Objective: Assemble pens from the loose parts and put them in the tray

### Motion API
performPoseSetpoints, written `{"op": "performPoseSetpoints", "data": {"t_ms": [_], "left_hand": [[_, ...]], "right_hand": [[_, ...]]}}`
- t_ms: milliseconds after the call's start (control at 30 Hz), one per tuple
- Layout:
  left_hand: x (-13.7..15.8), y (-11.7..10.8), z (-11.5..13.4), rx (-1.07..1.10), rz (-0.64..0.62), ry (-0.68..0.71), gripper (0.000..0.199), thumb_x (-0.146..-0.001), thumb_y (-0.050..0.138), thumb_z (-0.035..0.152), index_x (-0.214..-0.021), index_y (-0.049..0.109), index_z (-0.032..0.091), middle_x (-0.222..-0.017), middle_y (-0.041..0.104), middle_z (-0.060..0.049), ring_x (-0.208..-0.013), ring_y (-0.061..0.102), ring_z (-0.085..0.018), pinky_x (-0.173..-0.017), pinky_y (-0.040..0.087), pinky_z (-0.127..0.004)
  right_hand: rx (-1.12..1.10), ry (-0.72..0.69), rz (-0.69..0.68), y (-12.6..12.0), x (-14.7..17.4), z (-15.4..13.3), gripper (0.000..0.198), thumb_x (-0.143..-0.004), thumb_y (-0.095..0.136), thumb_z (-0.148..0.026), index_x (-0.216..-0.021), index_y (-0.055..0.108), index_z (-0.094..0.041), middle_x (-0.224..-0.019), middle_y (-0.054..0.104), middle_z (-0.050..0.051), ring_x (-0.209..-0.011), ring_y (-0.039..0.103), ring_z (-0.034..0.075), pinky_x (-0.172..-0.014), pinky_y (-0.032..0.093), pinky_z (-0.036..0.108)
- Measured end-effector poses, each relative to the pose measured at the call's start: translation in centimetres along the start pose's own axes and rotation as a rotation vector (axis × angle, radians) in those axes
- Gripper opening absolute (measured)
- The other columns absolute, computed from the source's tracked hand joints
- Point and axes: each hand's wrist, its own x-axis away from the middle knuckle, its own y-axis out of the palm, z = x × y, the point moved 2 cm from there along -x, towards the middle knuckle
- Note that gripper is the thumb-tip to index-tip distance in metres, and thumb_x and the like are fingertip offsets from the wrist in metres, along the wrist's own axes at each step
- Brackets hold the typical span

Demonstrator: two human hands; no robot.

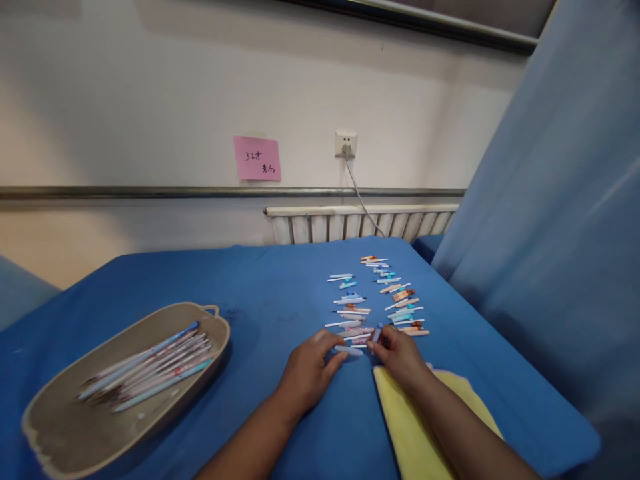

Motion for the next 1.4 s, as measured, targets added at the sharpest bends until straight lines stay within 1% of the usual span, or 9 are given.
{"op": "performPoseSetpoints", "data": {"t_ms": [100, 233, 367, 500, 667, 900, 1133, 1300, 1400], "left_hand": [[0.2, -0.2, 0.5, -0.049, -0.009, 0.018, 0.018, -0.081, 0.054, 0.036, -0.089, 0.067, 0.026, -0.086, 0.064, -0.004, -0.078, 0.056, -0.020, -0.068, 0.037, -0.025], [0.1, -0.1, 0.5, -0.013, 0.004, -0.002, 0.017, -0.078, 0.057, 0.036, -0.085, 0.068, 0.025, -0.084, 0.064, -0.004, -0.077, 0.055, -0.020, -0.066, 0.036, -0.025], [-0.2, 0.3, -0.6, 0.031, 0.073, -0.076, 0.018, -0.075, 0.059, 0.036, -0.085, 0.068, 0.024, -0.076, 0.064, -0.002, -0.066, 0.052, -0.018, -0.062, 0.035, -0.024], [-0.3, 1.0, -2.0, 0.094, 0.077, -0.172, 0.021, -0.074, 0.060, 0.037, -0.086, 0.067, 0.021, -0.061, 0.057, 0.002, -0.051, 0.044, -0.013, -0.053, 0.030, -0.022], [-0.3, 1.5, -2.4, 0.128, 0.029, -0.180, 0.019, -0.074, 0.058, 0.034, -0.083, 0.064, 0.019, -0.064, 0.057, 0.002, -0.054, 0.045, -0.013, -0.054, 0.032, -0.022], [-0.3, 0.9, -1.2, -0.057, -0.020, -0.125, 0.015, -0.076, 0.057, 0.031, -0.082, 0.065, 0.021, -0.065, 0.059, 0.002, -0.053, 0.047, -0.013, -0.053, 0.032, -0.022], [0.2, 0.1, 0.3, -0.168, -0.020, 0.000, 0.016, -0.079, 0.053, 0.031, -0.088, 0.065, 0.024, -0.082, 0.067, -0.002, -0.067, 0.055, -0.017, -0.063, 0.036, -0.024], [0.1, 0.5, -0.2, -0.184, -0.073, -0.079, 0.018, -0.081, 0.049, 0.030, -0.091, 0.062, 0.022, -0.075, 0.064, 0.000, -0.062, 0.053, -0.015, -0.059, 0.035, -0.024], [-0.1, 0.8, -0.6, -0.158, -0.070, -0.110, 0.016, -0.078, 0.051, 0.027, -0.089, 0.061, 0.021, -0.072, 0.063, 0.001, -0.062, 0.053, -0.014, -0.059, 0.034, -0.023]], "right_hand": [[-0.018, -0.017, -0.033, 0.2, 0.0, 0.2, 0.019, -0.065, 0.067, -0.039, -0.062, 0.062, -0.022, -0.056, 0.056, -0.002, -0.056, 0.049, 0.016, -0.053, 0.036, 0.025], [-0.080, -0.001, 0.017, -0.1, 0.0, 0.3, 0.026, -0.065, 0.067, -0.045, -0.060, 0.059, -0.021, -0.052, 0.055, -0.002, -0.055, 0.048, 0.016, -0.051, 0.035, 0.025], [-0.091, 0.023, 0.011, -0.6, 0.0, 0.3, 0.034, -0.071, 0.061, -0.049, -0.056, 0.054, -0.020, -0.047, 0.048, -0.004, -0.048, 0.042, 0.013, -0.048, 0.031, 0.024], [-0.095, 0.046, -0.002, -0.7, -0.1, 0.4, 0.035, -0.076, 0.056, -0.049, -0.058, 0.052, -0.019, -0.047, 0.047, -0.004, -0.047, 0.042, 0.013, -0.047, 0.031, 0.024], [-0.137, 0.027, 0.012, -0.6, -0.1, 0.4, 0.025, -0.072, 0.060, -0.042, -0.063, 0.051, -0.020, -0.051, 0.047, -0.006, -0.046, 0.042, 0.012, -0.046, 0.032, 0.023], [-0.078, 0.004, -0.054, -0.4, -0.1, 0.7, 0.015, -0.070, 0.062, -0.033, -0.068, 0.055, -0.021, -0.052, 0.049, -0.005, -0.049, 0.044, 0.012, -0.047, 0.032, 0.023], [0.075, -0.052, -0.073, -0.5, 0.2, 0.3, 0.017, -0.077, 0.053, -0.035, -0.068, 0.053, -0.021, -0.056, 0.050, -0.004, -0.053, 0.045, 0.013, -0.051, 0.033, 0.024], [0.085, 0.004, -0.117, -0.7, 0.2, 0.5, 0.009, -0.073, 0.054, -0.029, -0.075, 0.056, -0.021, -0.051, 0.048, -0.006, -0.048, 0.044, 0.012, -0.047, 0.032, 0.022], [0.158, -0.025, -0.138, -1.3, 0.1, 0.6, 0.006, -0.071, 0.056, -0.026, -0.073, 0.056, -0.020, -0.059, 0.055, -0.004, -0.054, 0.049, 0.013, -0.052, 0.036, 0.023]]}}
